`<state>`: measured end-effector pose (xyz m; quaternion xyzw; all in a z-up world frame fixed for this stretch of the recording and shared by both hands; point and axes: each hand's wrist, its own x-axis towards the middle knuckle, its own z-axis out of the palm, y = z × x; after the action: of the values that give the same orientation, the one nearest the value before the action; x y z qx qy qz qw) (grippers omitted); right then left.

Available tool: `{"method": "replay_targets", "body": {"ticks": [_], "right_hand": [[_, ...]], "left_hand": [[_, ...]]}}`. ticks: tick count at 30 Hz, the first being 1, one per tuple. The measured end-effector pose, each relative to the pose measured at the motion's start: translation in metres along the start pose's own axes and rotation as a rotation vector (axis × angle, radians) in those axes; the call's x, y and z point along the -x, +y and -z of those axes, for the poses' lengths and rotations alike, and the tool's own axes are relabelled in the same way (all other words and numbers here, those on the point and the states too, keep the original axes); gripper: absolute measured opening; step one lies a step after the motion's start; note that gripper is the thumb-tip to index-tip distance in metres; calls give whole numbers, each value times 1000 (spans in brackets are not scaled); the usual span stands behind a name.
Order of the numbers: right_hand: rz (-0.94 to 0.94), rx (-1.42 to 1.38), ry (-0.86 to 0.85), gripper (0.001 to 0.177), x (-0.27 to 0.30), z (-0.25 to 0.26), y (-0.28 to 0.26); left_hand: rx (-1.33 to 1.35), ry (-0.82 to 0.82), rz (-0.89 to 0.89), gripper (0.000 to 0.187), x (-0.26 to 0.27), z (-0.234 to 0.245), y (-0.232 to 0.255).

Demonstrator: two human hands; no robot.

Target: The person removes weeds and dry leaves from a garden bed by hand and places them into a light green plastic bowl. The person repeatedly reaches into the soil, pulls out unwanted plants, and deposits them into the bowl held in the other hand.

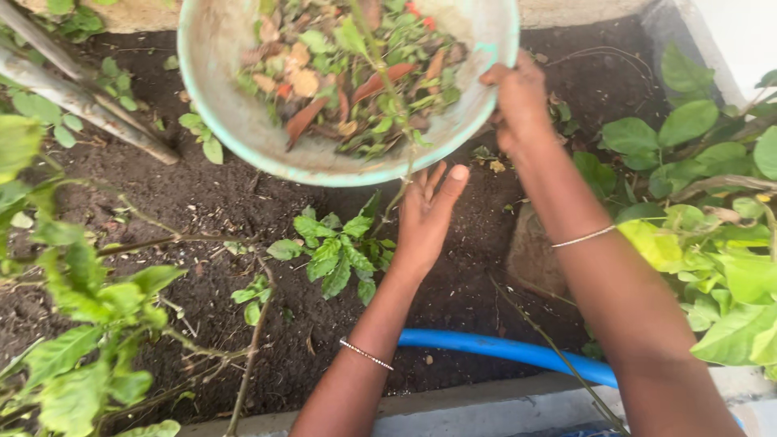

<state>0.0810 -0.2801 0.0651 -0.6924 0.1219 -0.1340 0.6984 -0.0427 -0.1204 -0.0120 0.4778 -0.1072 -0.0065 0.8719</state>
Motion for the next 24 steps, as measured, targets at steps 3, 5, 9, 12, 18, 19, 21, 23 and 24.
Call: {"method": "replay_targets", "body": {"ticks": [3, 5, 9, 12, 18, 19, 21, 23, 24], "right_hand": [[25, -136, -83, 37, 8, -5, 8], [41, -231, -123, 40, 11, -9, 9], [41, -349, -163, 45, 22, -13, 6], [62, -331, -158, 43, 31, -17, 4], [94, -399, -143, 46, 51, -34, 20], [89, -386, -128, 45, 54, -36, 23], [90, -313, -99, 46, 59, -37, 27], [101, -191, -72, 47, 63, -38, 29], [106, -186, -72, 49, 63, -38, 29]], "left_hand": [[14, 43, 60, 88, -2, 2, -7], [39, 58, 50, 91, -2, 3, -6], [148, 69, 2, 104, -3, 4, 2], [177, 57, -16, 103, -6, 1, 9], [235, 132, 9, 83, -10, 7, 13], [239, 141, 25, 79, -10, 8, 12], [247, 158, 58, 73, -11, 9, 9], [231, 205, 115, 72, -11, 12, 8], [223, 229, 143, 71, -12, 12, 7]]}}
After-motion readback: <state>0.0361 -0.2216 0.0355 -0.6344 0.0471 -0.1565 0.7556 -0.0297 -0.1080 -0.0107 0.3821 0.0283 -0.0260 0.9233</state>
